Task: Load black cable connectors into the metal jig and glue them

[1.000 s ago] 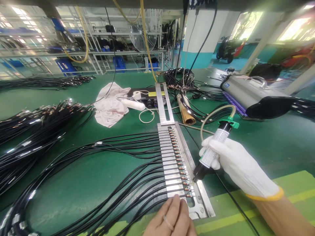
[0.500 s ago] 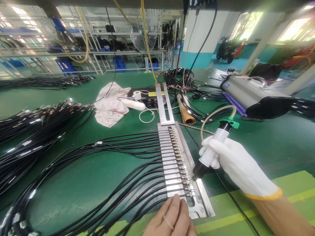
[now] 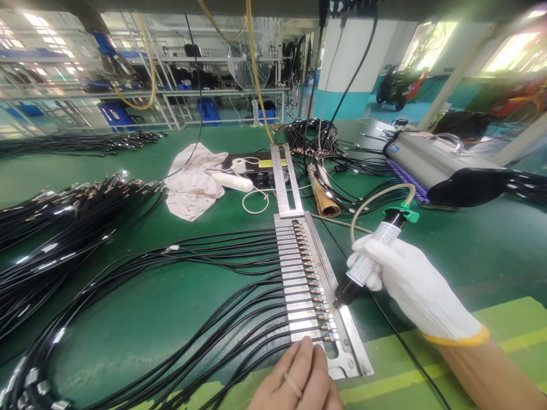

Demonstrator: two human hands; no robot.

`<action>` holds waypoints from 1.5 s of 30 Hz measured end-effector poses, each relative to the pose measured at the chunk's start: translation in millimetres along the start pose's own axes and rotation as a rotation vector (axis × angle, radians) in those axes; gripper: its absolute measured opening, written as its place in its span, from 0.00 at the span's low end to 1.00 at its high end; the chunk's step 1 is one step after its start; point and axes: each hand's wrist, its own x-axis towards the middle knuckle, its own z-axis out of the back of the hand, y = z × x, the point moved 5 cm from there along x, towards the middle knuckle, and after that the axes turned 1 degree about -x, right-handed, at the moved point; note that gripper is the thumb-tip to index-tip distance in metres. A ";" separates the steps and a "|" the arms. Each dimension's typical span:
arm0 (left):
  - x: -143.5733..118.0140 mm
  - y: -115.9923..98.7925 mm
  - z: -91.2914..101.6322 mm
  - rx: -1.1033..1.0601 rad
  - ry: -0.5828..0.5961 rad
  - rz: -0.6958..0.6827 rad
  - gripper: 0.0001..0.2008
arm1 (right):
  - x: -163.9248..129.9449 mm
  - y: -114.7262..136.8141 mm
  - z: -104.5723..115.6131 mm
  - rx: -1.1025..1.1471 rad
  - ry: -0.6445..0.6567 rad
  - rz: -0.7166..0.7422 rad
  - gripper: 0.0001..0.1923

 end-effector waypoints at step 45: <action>1.9 -0.3 1.7 -0.006 0.010 -0.002 0.09 | -4.6 -1.5 -5.7 -0.043 0.184 -0.018 0.18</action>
